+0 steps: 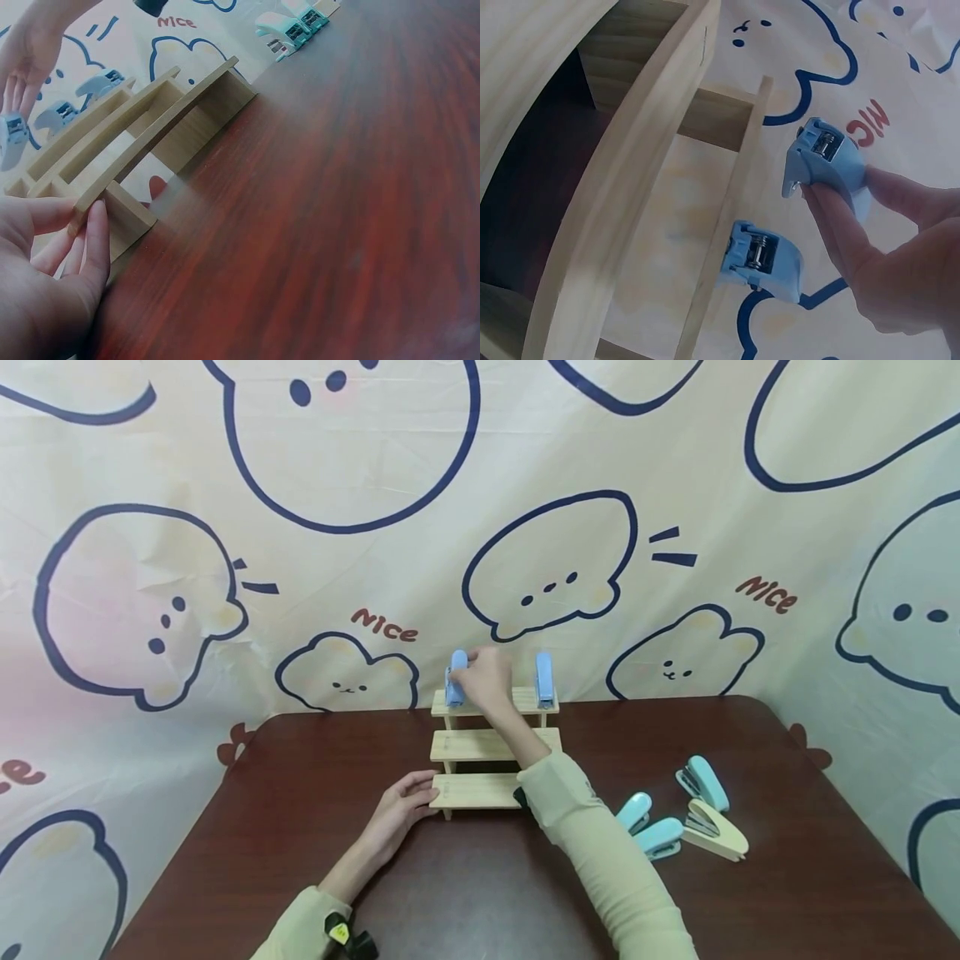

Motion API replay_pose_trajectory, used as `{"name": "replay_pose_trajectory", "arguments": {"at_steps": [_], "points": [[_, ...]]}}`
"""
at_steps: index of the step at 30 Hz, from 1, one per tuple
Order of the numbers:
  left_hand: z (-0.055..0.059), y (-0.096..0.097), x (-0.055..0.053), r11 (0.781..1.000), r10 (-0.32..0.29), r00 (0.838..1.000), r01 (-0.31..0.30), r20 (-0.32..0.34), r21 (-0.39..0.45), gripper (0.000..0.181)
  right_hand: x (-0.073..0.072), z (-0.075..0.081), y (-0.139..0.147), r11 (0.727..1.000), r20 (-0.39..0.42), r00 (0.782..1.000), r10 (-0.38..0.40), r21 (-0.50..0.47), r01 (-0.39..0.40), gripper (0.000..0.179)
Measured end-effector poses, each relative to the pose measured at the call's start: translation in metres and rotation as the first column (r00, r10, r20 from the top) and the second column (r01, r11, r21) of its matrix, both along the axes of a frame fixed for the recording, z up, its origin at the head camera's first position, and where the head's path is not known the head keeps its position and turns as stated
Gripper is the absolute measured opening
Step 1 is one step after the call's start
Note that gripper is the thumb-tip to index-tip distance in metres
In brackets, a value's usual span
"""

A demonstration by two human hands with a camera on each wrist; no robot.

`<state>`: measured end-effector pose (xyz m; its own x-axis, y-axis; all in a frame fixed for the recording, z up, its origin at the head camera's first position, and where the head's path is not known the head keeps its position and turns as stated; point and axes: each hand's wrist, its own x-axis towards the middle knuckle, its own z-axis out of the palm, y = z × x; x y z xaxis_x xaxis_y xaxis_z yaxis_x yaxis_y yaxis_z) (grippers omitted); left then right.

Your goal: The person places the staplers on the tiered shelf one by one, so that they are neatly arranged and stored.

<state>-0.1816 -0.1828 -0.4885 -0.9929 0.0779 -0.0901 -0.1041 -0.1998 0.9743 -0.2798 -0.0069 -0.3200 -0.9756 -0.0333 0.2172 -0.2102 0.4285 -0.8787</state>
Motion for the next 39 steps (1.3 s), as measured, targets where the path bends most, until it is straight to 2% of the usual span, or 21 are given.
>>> {"name": "replay_pose_trajectory", "arguments": {"at_steps": [6, 12, 17, 24, 29, 34, 39], "points": [[-0.001, 0.0, -0.002, 1.0, -0.009, 1.0, 0.009, 0.002, -0.001, 0.043, -0.004, -0.004, -0.008, 0.995, -0.006, 0.999, -0.053, 0.083, 0.054, 0.03], [0.0, 0.001, -0.002, 1.0, -0.006, 1.0, 0.006, 0.002, -0.01, 0.044, -0.006, -0.006, -0.014, 0.991, 0.036, 0.996, -0.084, 0.112, 0.079, 0.034], [0.0, 0.002, -0.001, 1.0, -0.002, 1.0, 0.002, 0.005, -0.008, 0.044, -0.006, -0.005, -0.017, 0.988, 0.039, 0.995, -0.095, 0.128, 0.089, 0.031], [0.0, 0.002, -0.001, 1.0, -0.003, 1.0, 0.003, 0.013, -0.009, 0.043, -0.009, -0.008, -0.021, 0.97, -0.033, 0.997, -0.065, 0.232, 0.071, 0.015], [0.0, 0.002, -0.002, 1.0, -0.006, 1.0, 0.006, 0.009, -0.003, 0.043, -0.013, -0.011, -0.021, 0.963, -0.085, 0.994, -0.071, 0.252, 0.091, 0.019], [0.0, 0.001, -0.002, 1.0, 0.004, 1.0, -0.004, 0.006, -0.007, 0.043, -0.014, -0.015, -0.022, 0.965, -0.138, 0.99, -0.038, 0.251, 0.072, 0.024], [-0.001, -0.001, -0.001, 1.0, 0.009, 1.0, -0.008, 0.007, -0.011, 0.043, -0.015, -0.018, -0.024, 0.967, -0.145, 0.989, -0.025, 0.247, 0.061, 0.025]]}}
